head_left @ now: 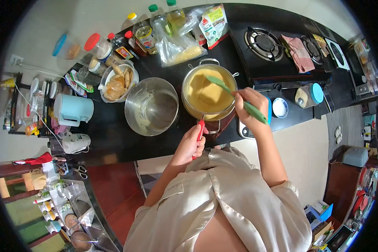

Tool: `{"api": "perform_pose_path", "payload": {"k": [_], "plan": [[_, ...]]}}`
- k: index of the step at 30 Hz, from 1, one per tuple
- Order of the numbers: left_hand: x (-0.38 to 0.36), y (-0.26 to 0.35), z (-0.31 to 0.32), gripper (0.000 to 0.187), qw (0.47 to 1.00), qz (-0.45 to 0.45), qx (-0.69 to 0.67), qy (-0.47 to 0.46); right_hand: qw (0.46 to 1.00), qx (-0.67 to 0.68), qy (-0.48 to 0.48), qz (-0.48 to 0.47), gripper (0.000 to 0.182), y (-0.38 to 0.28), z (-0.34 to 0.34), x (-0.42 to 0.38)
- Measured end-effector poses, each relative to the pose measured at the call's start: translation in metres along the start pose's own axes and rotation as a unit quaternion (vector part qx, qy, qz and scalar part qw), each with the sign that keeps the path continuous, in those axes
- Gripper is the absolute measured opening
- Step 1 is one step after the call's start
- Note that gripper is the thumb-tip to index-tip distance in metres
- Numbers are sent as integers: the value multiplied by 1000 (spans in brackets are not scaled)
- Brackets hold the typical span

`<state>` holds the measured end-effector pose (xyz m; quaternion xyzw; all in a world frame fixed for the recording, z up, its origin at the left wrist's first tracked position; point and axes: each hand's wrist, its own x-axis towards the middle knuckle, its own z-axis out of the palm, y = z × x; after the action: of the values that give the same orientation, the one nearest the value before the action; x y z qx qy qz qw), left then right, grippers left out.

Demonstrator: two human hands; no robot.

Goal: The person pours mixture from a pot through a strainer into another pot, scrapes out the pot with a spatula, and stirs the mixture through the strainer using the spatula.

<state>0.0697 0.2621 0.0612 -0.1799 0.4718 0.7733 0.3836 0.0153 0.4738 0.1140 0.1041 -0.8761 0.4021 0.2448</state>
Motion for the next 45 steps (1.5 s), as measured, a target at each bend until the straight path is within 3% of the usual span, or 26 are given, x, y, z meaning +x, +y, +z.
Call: {"api": "perform_pose_path", "payload": {"k": [4,8,10,11,15,21,24,25,27,28,29,31,39,41,45], "plan": [[-1,1,4,32,1000,4,3,-2,999,43,-1,-32,6,13,25,-8],[-1,0,1,32,1000,8,-5,2,993,54,-104,4,12,7,14,-19],[0,0,-2,32,1000,8,7,7,989,85,-103,64,16,10,-3,-12],[0,1,-1,32,1000,7,7,7,979,116,-95,141,20,10,-9,-6],[1,2,3,32,1000,5,10,-4,982,109,-8,156,23,24,12,3],[3,7,3,32,1000,15,25,7,971,123,-167,116,18,6,0,-8],[2,3,0,32,1000,6,19,10,967,126,-159,155,16,7,-25,8],[3,4,0,32,1000,2,12,5,967,125,-159,153,16,4,-34,15],[4,4,0,32,1000,7,12,4,980,71,-185,32,14,-1,-44,23],[4,4,0,32,1000,10,13,0,970,75,-227,42,11,-6,-45,22],[4,4,0,32,1000,10,13,0,970,75,-227,42,11,-7,-39,22],[4,3,1,32,1000,-5,5,6,976,44,-206,-47,9,0,-20,19],[2,7,0,31,1000,-2,17,14,986,-9,-131,-103,7,18,-12,25],[1,9,1,31,1000,-6,2,11,978,-42,-188,-81,7,12,-17,16],[3,4,0,31,1000,3,1,4,984,19,-169,-48,6,7,-14,14]]}}
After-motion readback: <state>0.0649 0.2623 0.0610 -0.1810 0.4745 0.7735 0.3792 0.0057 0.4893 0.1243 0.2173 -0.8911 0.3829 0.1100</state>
